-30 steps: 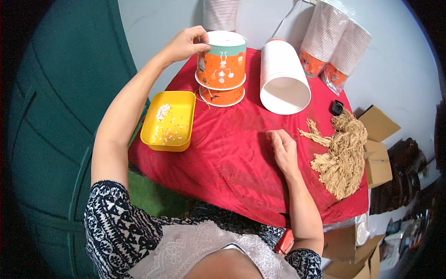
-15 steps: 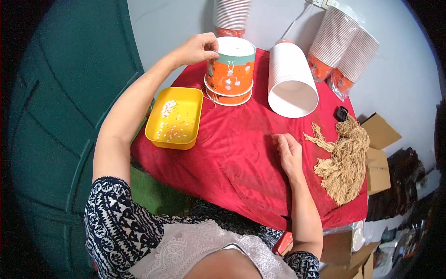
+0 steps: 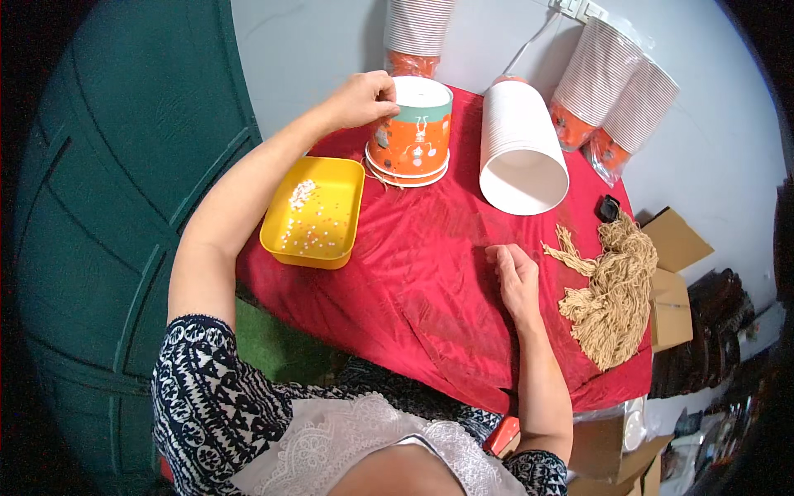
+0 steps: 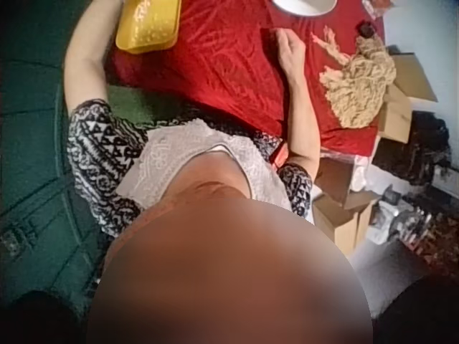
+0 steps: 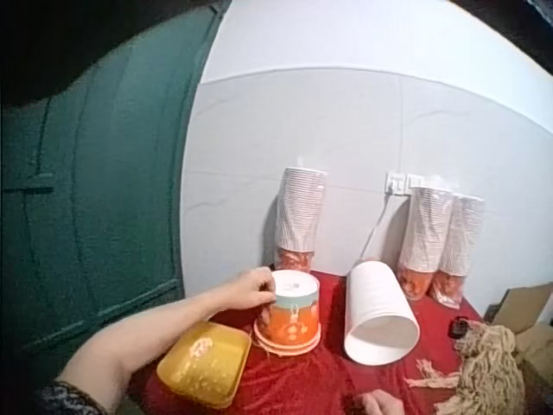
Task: Attaching string handles to decorative paper buckets.
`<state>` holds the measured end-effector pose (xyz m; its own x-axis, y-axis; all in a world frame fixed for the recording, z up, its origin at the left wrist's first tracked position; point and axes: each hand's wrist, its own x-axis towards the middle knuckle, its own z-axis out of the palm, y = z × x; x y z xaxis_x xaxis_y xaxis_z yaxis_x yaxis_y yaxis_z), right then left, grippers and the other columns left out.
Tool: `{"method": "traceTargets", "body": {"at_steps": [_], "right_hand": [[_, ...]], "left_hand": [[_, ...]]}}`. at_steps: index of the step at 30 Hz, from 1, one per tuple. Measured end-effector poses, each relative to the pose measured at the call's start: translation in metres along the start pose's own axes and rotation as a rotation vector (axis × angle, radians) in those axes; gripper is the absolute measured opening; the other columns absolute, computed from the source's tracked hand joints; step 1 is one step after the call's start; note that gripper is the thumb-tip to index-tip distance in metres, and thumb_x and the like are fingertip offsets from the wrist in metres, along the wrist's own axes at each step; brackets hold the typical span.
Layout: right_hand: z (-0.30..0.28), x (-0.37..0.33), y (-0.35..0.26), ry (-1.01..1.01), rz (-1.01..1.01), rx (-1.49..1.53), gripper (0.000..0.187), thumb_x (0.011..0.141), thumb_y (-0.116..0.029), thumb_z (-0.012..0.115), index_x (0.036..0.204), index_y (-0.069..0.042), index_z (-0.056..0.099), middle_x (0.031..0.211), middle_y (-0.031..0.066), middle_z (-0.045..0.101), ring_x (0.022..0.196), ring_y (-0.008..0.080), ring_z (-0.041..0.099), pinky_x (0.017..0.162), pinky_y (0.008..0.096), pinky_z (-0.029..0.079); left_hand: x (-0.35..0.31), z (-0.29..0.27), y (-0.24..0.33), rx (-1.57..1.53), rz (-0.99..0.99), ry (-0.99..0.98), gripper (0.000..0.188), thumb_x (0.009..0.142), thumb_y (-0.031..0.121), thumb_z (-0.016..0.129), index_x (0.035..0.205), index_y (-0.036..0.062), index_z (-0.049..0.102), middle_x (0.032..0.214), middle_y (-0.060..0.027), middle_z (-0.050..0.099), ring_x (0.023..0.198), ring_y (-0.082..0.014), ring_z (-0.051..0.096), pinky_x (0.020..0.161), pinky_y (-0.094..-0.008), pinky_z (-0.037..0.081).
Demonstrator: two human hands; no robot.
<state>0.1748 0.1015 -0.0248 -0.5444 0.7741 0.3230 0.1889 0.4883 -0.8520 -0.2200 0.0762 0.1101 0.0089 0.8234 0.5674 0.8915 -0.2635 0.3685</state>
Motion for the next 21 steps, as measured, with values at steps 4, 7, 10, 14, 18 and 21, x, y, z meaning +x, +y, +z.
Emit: {"method": "traceTargets", "body": {"at_steps": [4, 7, 10, 14, 18, 21], "right_hand": [[0.0, 0.001, 0.006, -0.008, -0.013, 0.018, 0.033, 0.102, -0.027, 0.05, 0.1, 0.001, 0.068, 0.083, -0.0003, 0.063, 0.072, 0.0077, 0.051, 0.066, 0.0244, 0.043], [-0.001, 0.001, 0.006, -0.007, -0.025, 0.008, 0.033, 0.103, -0.027, 0.05, 0.099, 0.001, 0.068, 0.082, -0.0004, 0.063, 0.072, 0.0076, 0.051, 0.065, 0.0241, 0.043], [0.0, 0.001, 0.004, -0.009, -0.012, 0.003, 0.032, 0.103, -0.026, 0.05, 0.099, 0.0, 0.068, 0.082, -0.0005, 0.063, 0.071, 0.0076, 0.051, 0.065, 0.0239, 0.043], [-0.001, 0.0, 0.004, -0.014, -0.013, 0.007, 0.031, 0.102, -0.024, 0.05, 0.098, 0.0, 0.068, 0.082, -0.0003, 0.063, 0.071, 0.0078, 0.051, 0.066, 0.0242, 0.044], [-0.001, 0.001, 0.003, -0.019, -0.047, 0.001, 0.03, 0.102, -0.023, 0.05, 0.098, 0.0, 0.068, 0.082, -0.0001, 0.063, 0.071, 0.0082, 0.051, 0.066, 0.0245, 0.044], [-0.001, 0.0, 0.0, -0.021, -0.046, -0.02, 0.03, 0.102, -0.022, 0.049, 0.098, 0.001, 0.068, 0.082, 0.0003, 0.063, 0.071, 0.0085, 0.052, 0.067, 0.0248, 0.044]], "left_hand": [[0.005, 0.013, 0.018, 0.066, -0.083, 0.068, 0.018, 0.075, 0.013, 0.074, 0.074, 0.0005, 0.062, 0.082, -0.0131, 0.063, 0.074, -0.0229, 0.064, 0.067, -0.0347, 0.05], [0.009, 0.023, 0.034, 0.091, -0.169, 0.114, 0.018, 0.075, 0.015, 0.07, 0.07, -0.0018, 0.065, 0.073, -0.0183, 0.068, 0.073, -0.0296, 0.069, 0.068, -0.0404, 0.053], [0.011, 0.027, 0.044, 0.11, -0.264, 0.114, 0.017, 0.075, 0.014, 0.07, 0.071, -0.0028, 0.066, 0.069, -0.0188, 0.068, 0.072, -0.0306, 0.071, 0.07, -0.0423, 0.054], [0.014, 0.023, 0.051, 0.19, -0.237, 0.138, 0.018, 0.075, 0.015, 0.071, 0.071, -0.0026, 0.066, 0.072, -0.0187, 0.068, 0.073, -0.0314, 0.07, 0.07, -0.0422, 0.054], [0.013, 0.012, 0.036, 0.111, -0.179, 0.113, 0.02, 0.074, 0.014, 0.075, 0.071, -0.001, 0.063, 0.077, -0.0171, 0.065, 0.073, -0.03, 0.067, 0.069, -0.0403, 0.053], [0.009, 0.003, 0.025, 0.081, -0.104, 0.077, 0.02, 0.073, 0.013, 0.076, 0.071, -0.0007, 0.061, 0.079, -0.0147, 0.063, 0.072, -0.0275, 0.066, 0.067, -0.0384, 0.052]]}}
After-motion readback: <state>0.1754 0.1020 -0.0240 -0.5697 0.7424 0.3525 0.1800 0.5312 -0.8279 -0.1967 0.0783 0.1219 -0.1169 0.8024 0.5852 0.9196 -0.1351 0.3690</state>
